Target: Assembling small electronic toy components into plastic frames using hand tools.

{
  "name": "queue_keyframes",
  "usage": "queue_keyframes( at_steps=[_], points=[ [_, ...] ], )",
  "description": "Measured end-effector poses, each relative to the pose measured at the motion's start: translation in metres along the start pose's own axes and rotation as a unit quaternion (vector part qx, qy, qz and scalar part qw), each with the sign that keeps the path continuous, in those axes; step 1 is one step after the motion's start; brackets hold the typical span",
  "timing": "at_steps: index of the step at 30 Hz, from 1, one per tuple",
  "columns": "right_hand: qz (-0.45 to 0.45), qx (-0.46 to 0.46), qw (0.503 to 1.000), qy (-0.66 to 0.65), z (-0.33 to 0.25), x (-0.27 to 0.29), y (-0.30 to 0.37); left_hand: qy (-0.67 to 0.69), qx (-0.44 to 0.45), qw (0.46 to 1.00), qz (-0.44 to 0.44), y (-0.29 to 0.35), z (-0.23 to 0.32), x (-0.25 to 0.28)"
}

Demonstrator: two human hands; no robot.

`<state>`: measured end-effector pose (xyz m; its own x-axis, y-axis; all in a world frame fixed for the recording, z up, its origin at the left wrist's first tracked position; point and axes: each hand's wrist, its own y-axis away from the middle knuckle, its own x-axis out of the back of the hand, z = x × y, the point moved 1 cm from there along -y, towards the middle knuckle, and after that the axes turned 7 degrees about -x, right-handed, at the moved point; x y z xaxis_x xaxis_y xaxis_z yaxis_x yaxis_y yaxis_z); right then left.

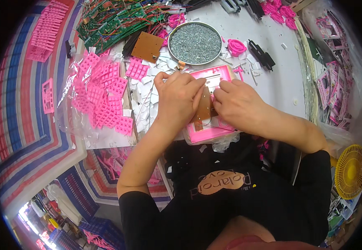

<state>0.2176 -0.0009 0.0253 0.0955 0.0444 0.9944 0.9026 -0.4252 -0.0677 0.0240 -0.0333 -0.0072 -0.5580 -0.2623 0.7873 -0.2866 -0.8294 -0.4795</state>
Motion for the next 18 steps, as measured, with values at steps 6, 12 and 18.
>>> queue_keyframes(
  at_steps=[6,12,18],
  points=[
    [0.1,-0.07,0.986,-0.11,0.006,-0.018,0.013,0.084,0.041,0.996,-0.005,0.003,-0.003,-0.001],
    [0.143,-0.088,0.974,-0.153,0.007,-0.024,0.017,0.005,-0.042,0.997,-0.071,-0.009,0.005,0.001],
    [0.123,-0.086,0.978,-0.145,0.006,-0.024,0.017,-0.117,-0.165,0.957,-0.208,-0.035,0.011,-0.007]
  ],
)
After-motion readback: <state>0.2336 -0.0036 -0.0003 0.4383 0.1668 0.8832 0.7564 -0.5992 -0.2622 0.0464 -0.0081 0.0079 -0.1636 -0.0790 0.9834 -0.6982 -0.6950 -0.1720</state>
